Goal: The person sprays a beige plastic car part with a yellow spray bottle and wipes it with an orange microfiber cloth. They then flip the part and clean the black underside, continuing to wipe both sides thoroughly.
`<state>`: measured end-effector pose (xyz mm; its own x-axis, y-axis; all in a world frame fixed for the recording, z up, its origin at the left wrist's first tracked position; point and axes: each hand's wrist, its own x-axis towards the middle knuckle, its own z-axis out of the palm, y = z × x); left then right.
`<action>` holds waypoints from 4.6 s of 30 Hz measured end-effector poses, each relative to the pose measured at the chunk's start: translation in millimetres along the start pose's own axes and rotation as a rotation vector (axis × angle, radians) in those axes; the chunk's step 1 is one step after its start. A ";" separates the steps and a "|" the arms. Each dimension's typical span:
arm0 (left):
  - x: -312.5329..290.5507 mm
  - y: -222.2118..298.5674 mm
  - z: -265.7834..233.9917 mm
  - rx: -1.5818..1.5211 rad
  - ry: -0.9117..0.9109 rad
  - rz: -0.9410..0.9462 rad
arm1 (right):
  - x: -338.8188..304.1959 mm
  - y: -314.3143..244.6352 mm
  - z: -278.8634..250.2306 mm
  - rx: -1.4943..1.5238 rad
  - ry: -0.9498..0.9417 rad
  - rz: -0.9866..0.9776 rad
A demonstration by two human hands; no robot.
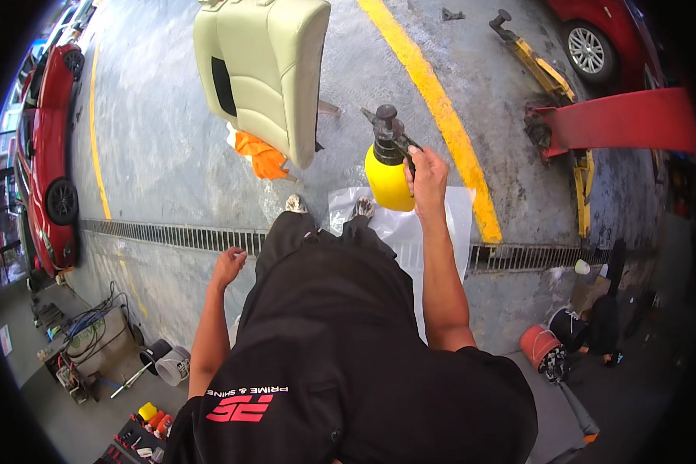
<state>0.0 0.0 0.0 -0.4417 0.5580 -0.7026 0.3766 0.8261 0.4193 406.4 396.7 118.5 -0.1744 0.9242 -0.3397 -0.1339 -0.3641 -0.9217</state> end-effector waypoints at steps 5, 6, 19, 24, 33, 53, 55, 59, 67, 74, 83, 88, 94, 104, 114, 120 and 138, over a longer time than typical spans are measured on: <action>-0.1 -10.0 2.6 -0.057 0.019 -0.019 | -8.4 37.3 -5.5 -0.036 0.015 0.107; -0.6 -11.6 2.9 -0.045 0.014 -0.017 | -9.7 49.3 -7.9 -0.042 0.024 0.130; 29.7 -1.8 -21.6 0.102 -0.083 0.014 | -25.3 134.2 -33.5 -0.567 -0.308 0.253; 97.2 -23.7 3.0 0.187 -0.195 0.043 | -31.8 184.9 -38.4 -0.861 -0.222 0.352; 369.7 14.0 85.3 -0.204 -0.121 0.044 | 103.0 393.9 -6.7 -1.082 -0.332 0.435; 464.9 -21.4 75.2 0.157 0.297 0.205 | 269.7 645.6 -49.4 -0.881 -0.610 0.065; 411.9 12.9 88.1 -0.059 0.254 0.211 | 270.7 633.5 -69.0 -0.877 -0.570 0.131; 300.7 78.2 96.5 -0.483 0.190 0.161 | 212.2 607.6 -77.4 -1.001 -0.167 -0.067; 193.5 271.7 91.1 -0.058 -0.196 0.498 | 56.7 309.1 113.4 0.082 -0.218 0.043; 304.1 462.6 -144.3 0.453 0.837 1.369 | 113.9 285.6 189.2 0.412 0.193 0.067; 376.0 567.8 -195.3 0.553 0.329 1.251 | 319.8 71.9 290.2 -0.242 0.637 -0.928; 374.5 571.7 -188.8 0.455 0.354 1.156 | 282.4 93.5 287.6 -0.094 0.536 -0.826; 367.9 567.3 -169.8 0.497 0.421 1.335 | 280.2 78.2 279.8 -0.244 0.676 -0.834; 361.5 569.6 -161.3 0.432 0.434 1.223 | 209.0 223.8 290.0 -0.207 0.809 -0.291; 432.5 570.1 -199.5 0.450 0.236 1.420 | 224.1 136.2 305.4 -0.020 0.976 -0.479; 454.7 580.1 -216.0 0.728 0.388 1.610 | 163.8 354.2 292.6 -0.131 0.911 0.245; 481.3 605.7 -227.0 0.878 0.172 1.890 | 125.4 425.3 310.1 -0.143 1.014 0.354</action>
<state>-169.4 786.9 46.3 0.8225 0.5208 0.2284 0.5272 -0.8489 0.0369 25.1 322.1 -258.1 0.7160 0.4584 -0.5265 -0.1077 -0.6726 -0.7321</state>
